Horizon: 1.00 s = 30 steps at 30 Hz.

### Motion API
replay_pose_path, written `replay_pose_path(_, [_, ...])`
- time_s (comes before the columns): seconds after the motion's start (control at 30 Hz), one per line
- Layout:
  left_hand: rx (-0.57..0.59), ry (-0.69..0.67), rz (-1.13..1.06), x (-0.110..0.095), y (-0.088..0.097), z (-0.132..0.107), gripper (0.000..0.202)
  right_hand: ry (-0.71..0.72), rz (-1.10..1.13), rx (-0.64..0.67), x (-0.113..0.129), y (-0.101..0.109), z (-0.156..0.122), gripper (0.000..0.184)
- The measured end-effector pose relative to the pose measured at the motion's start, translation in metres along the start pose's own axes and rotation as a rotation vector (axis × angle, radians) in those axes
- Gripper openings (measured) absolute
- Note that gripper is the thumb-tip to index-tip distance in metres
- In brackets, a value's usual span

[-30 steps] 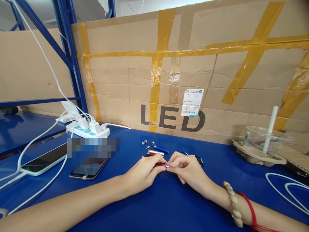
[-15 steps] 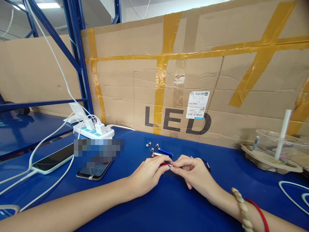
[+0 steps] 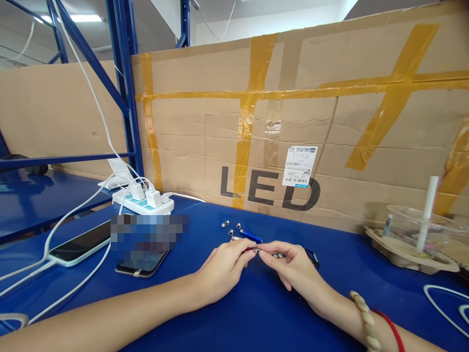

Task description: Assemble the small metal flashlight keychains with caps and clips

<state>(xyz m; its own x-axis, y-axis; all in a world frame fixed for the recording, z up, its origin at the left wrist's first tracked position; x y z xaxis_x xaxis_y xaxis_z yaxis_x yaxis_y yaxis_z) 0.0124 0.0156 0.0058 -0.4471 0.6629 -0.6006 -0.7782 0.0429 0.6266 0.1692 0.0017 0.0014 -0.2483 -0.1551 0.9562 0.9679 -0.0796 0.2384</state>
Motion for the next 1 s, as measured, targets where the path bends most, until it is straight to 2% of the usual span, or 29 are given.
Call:
replay_pose_path(0.27, [0.011,-0.025,-0.015,0.0051,-0.0003,0.0010,0.025,-0.098,0.088,0.027,-0.0022,0.0018,0.0032,0.051])
replay_pose_path(0.47, [-0.008,-0.012,-0.037,0.0051,-0.0005,0.0000,0.024,-0.118,0.066,0.033,-0.0046,0.0013,0.0049,0.051])
replay_pose_path(0.7, [0.012,0.044,0.036,0.0008,0.0015,-0.0002,0.026,-0.010,-0.014,-0.005,-0.0056,-0.0007,0.0041,0.038])
replay_pose_path(0.87, [0.050,0.060,-0.020,0.0027,0.0015,-0.0005,0.023,0.077,-0.109,-0.051,-0.0052,-0.0007,0.0011,0.034])
replay_pose_path(1.0, [0.050,0.050,-0.044,0.0028,0.0019,-0.0006,0.022,0.236,-0.136,-0.132,-0.0006,0.0015,-0.0003,0.028])
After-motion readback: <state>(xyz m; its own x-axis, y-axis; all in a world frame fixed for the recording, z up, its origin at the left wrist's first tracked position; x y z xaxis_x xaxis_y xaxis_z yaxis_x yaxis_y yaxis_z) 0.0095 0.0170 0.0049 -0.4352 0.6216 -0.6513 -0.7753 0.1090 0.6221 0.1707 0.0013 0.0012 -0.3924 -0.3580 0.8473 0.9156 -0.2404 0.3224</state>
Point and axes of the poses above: each hand's wrist, its own z-axis towards the middle knuckle, its own y-axis out of the back of the hand, x = y × z, the point moved 2 cm from there along z, towards the middle knuckle, and after that the axes turned 9 degrees about -x, right-handed, at the moved point
